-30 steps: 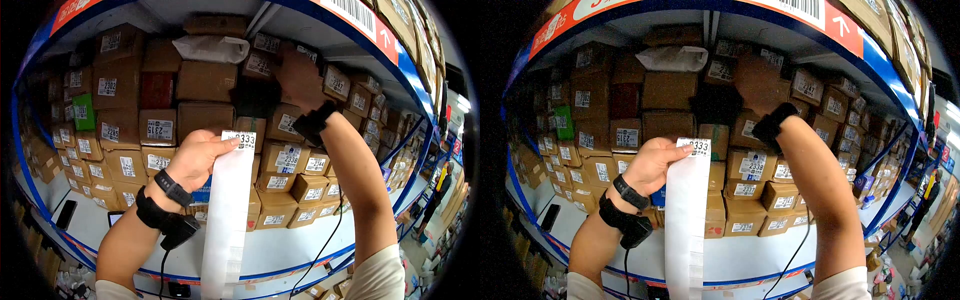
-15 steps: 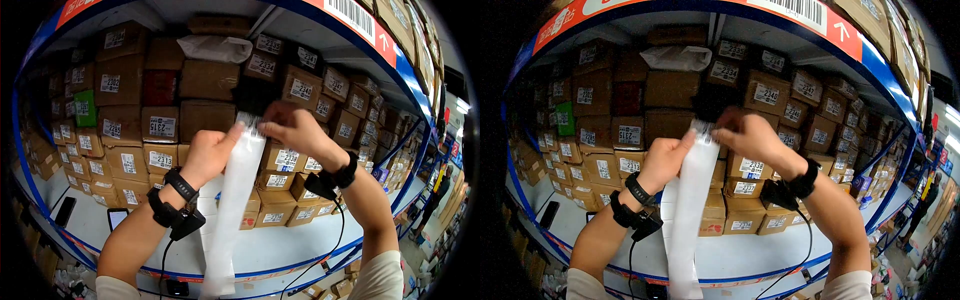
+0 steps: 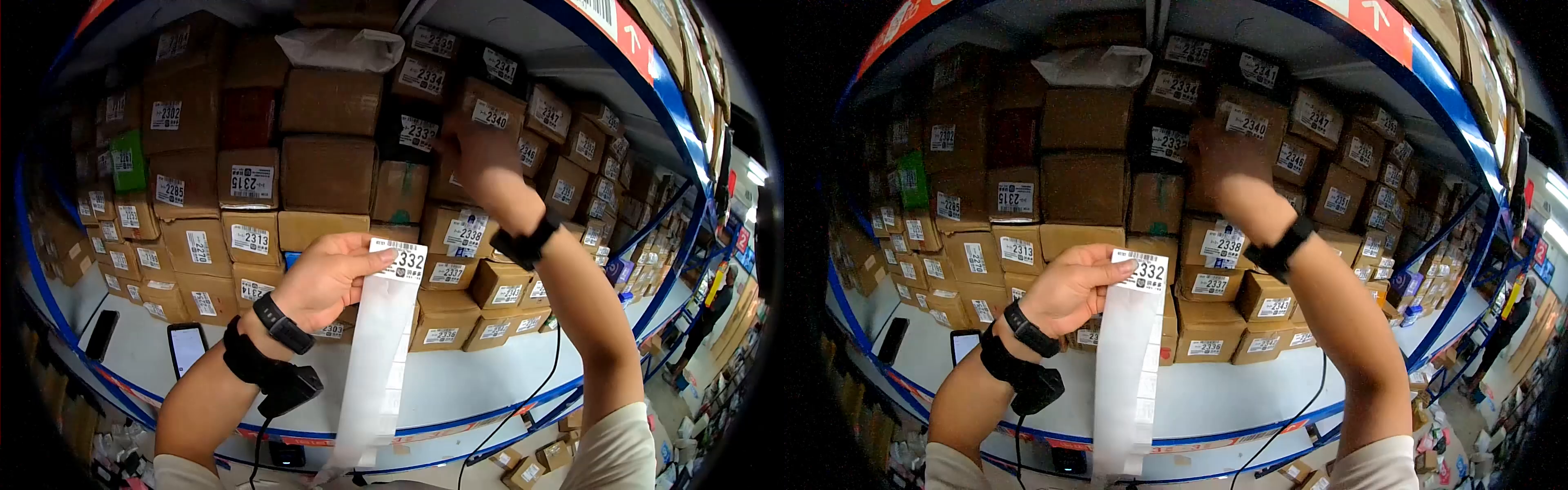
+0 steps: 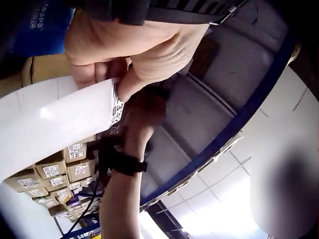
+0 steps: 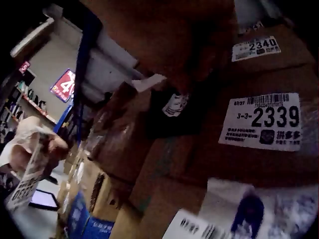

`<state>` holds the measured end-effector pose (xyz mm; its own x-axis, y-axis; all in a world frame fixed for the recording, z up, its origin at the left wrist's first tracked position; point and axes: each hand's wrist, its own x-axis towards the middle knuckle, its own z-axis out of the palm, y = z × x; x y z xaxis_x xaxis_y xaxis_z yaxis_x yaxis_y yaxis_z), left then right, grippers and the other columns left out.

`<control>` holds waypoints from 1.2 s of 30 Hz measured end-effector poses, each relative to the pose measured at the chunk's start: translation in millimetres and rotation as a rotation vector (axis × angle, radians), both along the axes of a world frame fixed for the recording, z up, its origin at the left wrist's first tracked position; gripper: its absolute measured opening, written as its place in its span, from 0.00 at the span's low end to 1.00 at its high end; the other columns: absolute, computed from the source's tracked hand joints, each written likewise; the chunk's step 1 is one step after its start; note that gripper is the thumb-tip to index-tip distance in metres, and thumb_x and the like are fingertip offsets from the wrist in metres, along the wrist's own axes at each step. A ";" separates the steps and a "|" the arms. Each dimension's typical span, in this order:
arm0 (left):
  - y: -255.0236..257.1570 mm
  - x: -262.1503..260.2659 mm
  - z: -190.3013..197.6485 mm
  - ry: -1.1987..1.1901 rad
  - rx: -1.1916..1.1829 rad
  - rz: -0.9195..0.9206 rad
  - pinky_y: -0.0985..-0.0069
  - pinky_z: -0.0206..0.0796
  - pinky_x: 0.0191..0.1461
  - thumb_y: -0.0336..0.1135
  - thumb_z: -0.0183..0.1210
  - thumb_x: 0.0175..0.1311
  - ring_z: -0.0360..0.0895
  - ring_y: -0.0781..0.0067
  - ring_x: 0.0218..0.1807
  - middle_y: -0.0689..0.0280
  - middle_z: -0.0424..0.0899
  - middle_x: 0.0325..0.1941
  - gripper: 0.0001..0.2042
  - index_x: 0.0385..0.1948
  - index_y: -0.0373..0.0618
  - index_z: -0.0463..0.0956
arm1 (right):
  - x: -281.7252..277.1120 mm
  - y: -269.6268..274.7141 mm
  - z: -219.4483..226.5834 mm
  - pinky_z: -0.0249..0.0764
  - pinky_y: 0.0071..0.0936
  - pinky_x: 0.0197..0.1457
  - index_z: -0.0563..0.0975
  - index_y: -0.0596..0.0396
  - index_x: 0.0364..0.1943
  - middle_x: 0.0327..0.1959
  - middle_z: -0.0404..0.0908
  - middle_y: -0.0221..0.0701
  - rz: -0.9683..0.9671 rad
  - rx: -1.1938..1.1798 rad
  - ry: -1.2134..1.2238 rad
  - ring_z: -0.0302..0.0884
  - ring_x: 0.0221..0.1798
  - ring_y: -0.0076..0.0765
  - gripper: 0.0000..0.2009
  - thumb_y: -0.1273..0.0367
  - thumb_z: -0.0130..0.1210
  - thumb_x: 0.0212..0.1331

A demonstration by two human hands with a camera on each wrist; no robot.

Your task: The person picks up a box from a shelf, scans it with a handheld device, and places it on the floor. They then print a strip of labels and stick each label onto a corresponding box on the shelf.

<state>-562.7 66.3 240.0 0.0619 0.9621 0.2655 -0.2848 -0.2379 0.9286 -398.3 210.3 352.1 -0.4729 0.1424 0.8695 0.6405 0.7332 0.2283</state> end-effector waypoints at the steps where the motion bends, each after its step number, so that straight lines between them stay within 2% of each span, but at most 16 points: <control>1: 1.7 2.5 -3.8 -0.003 0.000 0.000 0.79 0.77 0.44 0.31 0.55 0.69 0.82 0.78 0.40 0.59 0.84 0.42 0.11 0.47 0.33 0.74 | 12.3 9.0 -14.1 0.77 0.40 0.34 0.79 0.55 0.39 0.29 0.83 0.41 0.202 0.113 -0.064 0.82 0.32 0.47 0.09 0.65 0.59 0.59; 2: 5.1 4.1 -8.8 0.075 0.074 0.101 0.80 0.75 0.39 0.30 0.55 0.69 0.81 0.79 0.37 0.60 0.84 0.39 0.11 0.45 0.32 0.75 | 20.7 -9.4 -26.9 0.76 0.35 0.33 0.80 0.57 0.40 0.27 0.82 0.40 0.115 -0.076 -0.158 0.82 0.30 0.41 0.10 0.64 0.59 0.61; 3: 7.0 7.0 -12.4 0.152 0.149 0.202 0.81 0.74 0.35 0.30 0.55 0.69 0.81 0.80 0.34 0.61 0.85 0.36 0.10 0.43 0.31 0.76 | 25.7 -48.5 -22.1 0.75 0.29 0.33 0.79 0.59 0.42 0.28 0.82 0.36 0.266 -0.531 -0.235 0.81 0.31 0.30 0.15 0.60 0.59 0.63; 4: 5.6 14.1 -14.5 0.209 0.248 0.294 0.83 0.68 0.28 0.30 0.55 0.69 0.77 0.85 0.27 0.65 0.84 0.29 0.08 0.40 0.33 0.77 | 28.3 -49.6 -39.5 0.74 0.31 0.34 0.80 0.60 0.39 0.29 0.81 0.38 0.597 -0.718 -0.211 0.78 0.30 0.31 0.20 0.54 0.60 0.61; 10: 5.8 11.2 -27.9 0.540 0.312 0.557 0.83 0.61 0.22 0.40 0.56 0.70 0.71 0.87 0.21 0.69 0.81 0.21 0.16 0.28 0.35 0.77 | 28.6 -60.7 -57.5 0.70 0.23 0.30 0.78 0.62 0.33 0.26 0.80 0.34 0.618 -0.941 -0.209 0.73 0.27 0.21 0.12 0.65 0.63 0.59; 11: 2.9 5.4 -28.1 0.708 0.224 0.623 0.82 0.61 0.21 0.45 0.55 0.70 0.72 0.86 0.21 0.68 0.81 0.21 0.20 0.25 0.35 0.77 | 25.7 -55.1 -51.0 0.70 0.19 0.32 0.78 0.61 0.34 0.26 0.79 0.28 0.521 -0.899 -0.261 0.71 0.30 0.15 0.10 0.67 0.63 0.60; 12: 5.7 -1.4 -35.5 0.512 0.056 0.484 0.81 0.65 0.24 0.54 0.52 0.70 0.76 0.80 0.22 0.66 0.82 0.22 0.26 0.24 0.36 0.79 | 18.8 -50.7 -44.5 0.71 0.22 0.32 0.79 0.60 0.33 0.25 0.79 0.29 0.405 -0.811 -0.250 0.72 0.28 0.19 0.11 0.65 0.64 0.59; 15: -14.8 -5.9 -37.3 0.192 -0.065 0.259 0.82 0.70 0.31 0.56 0.49 0.71 0.81 0.74 0.27 0.62 0.84 0.27 0.28 0.27 0.36 0.81 | -9.2 -14.8 -35.0 0.73 0.29 0.32 0.80 0.57 0.32 0.24 0.81 0.33 0.211 -0.503 -0.226 0.76 0.27 0.29 0.13 0.61 0.64 0.56; 17: -25.4 1.2 -35.5 0.186 -0.140 0.260 0.82 0.73 0.38 0.48 0.54 0.70 0.82 0.74 0.33 0.59 0.85 0.32 0.21 0.33 0.34 0.81 | -26.2 7.1 -35.0 0.74 0.33 0.32 0.81 0.55 0.32 0.24 0.82 0.36 0.133 -0.291 -0.214 0.79 0.27 0.37 0.13 0.59 0.64 0.55; 19: -28.2 3.9 -50.3 0.140 0.114 0.222 0.81 0.75 0.42 0.35 0.57 0.69 0.82 0.75 0.36 0.55 0.85 0.37 0.15 0.48 0.31 0.76 | -39.4 11.9 -33.7 0.76 0.40 0.35 0.82 0.51 0.33 0.28 0.84 0.37 -0.119 -0.155 -0.272 0.81 0.31 0.48 0.13 0.56 0.63 0.54; 20: -35.3 4.8 -47.9 0.063 0.076 0.199 0.79 0.76 0.45 0.28 0.59 0.65 0.83 0.73 0.40 0.56 0.84 0.41 0.18 0.54 0.30 0.71 | -35.7 2.9 -27.7 0.79 0.41 0.39 0.81 0.58 0.36 0.34 0.84 0.44 -0.196 -0.128 -0.388 0.82 0.35 0.50 0.10 0.67 0.54 0.58; 23: -36.7 2.9 -60.5 -0.090 0.048 0.147 0.80 0.76 0.45 0.29 0.57 0.67 0.82 0.74 0.40 0.58 0.84 0.40 0.17 0.54 0.30 0.70 | -18.1 12.9 -36.6 0.77 0.42 0.38 0.81 0.53 0.32 0.28 0.83 0.39 -0.130 0.145 -0.212 0.82 0.34 0.49 0.16 0.54 0.62 0.54; 25: -37.7 1.3 -67.1 -0.086 -0.048 0.040 0.80 0.76 0.47 0.29 0.56 0.68 0.82 0.76 0.39 0.61 0.84 0.40 0.13 0.50 0.30 0.72 | -8.0 4.6 -39.9 0.77 0.40 0.37 0.80 0.56 0.31 0.29 0.82 0.42 -0.165 0.130 -0.205 0.81 0.35 0.49 0.16 0.56 0.63 0.54; 29: -38.4 16.4 -84.4 0.099 0.086 0.234 0.86 0.66 0.32 0.31 0.57 0.68 0.73 0.88 0.30 0.68 0.83 0.29 0.08 0.35 0.33 0.79 | 23.8 -69.8 -67.7 0.72 0.25 0.30 0.80 0.57 0.32 0.26 0.81 0.30 0.524 -0.812 -0.453 0.77 0.26 0.24 0.13 0.61 0.66 0.57; 31: -40.5 21.2 -88.1 0.352 0.198 0.393 0.86 0.66 0.31 0.31 0.55 0.70 0.75 0.88 0.32 0.68 0.83 0.33 0.08 0.39 0.34 0.76 | 31.7 -99.2 -78.4 0.71 0.22 0.29 0.78 0.59 0.30 0.20 0.78 0.29 0.539 -1.048 -0.488 0.75 0.25 0.21 0.15 0.59 0.64 0.59; 36: -41.1 22.1 -98.3 0.509 0.201 0.576 0.80 0.49 0.21 0.39 0.60 0.67 0.56 0.88 0.21 0.78 0.66 0.14 0.19 0.17 0.38 0.73 | 35.9 -81.6 -103.4 0.71 0.18 0.32 0.77 0.60 0.33 0.26 0.81 0.29 0.617 -1.122 -0.243 0.75 0.29 0.19 0.13 0.63 0.65 0.59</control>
